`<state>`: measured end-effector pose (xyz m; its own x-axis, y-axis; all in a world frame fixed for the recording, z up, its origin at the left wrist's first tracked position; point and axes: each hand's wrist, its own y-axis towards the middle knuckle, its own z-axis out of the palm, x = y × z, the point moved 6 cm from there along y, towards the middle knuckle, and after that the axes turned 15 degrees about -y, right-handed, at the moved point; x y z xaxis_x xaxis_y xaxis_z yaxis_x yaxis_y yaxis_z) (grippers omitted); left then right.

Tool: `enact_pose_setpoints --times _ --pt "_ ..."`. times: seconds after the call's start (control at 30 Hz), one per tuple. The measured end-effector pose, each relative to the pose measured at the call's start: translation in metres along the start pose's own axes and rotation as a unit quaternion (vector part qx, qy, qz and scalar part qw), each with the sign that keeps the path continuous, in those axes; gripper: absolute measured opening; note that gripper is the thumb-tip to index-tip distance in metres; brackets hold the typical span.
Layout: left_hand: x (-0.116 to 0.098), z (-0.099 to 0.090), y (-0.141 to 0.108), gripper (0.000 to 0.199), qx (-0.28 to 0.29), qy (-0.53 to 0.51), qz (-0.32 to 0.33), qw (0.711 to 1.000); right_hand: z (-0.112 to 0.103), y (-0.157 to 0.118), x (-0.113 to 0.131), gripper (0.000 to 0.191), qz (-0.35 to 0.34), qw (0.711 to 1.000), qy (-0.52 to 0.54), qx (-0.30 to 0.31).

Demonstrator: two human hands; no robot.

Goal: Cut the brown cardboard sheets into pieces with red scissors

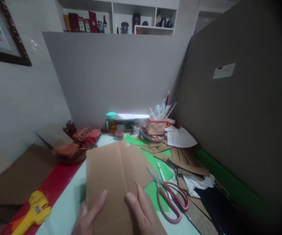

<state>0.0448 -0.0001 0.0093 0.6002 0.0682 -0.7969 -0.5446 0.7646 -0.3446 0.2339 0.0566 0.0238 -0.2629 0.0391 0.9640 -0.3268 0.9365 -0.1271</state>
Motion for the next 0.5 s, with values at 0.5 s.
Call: enact_pose_setpoints --times 0.5 --pt "-0.034 0.041 -0.013 0.022 0.175 -0.056 0.043 0.982 -0.005 -0.001 0.032 0.068 0.023 0.987 0.158 0.022"
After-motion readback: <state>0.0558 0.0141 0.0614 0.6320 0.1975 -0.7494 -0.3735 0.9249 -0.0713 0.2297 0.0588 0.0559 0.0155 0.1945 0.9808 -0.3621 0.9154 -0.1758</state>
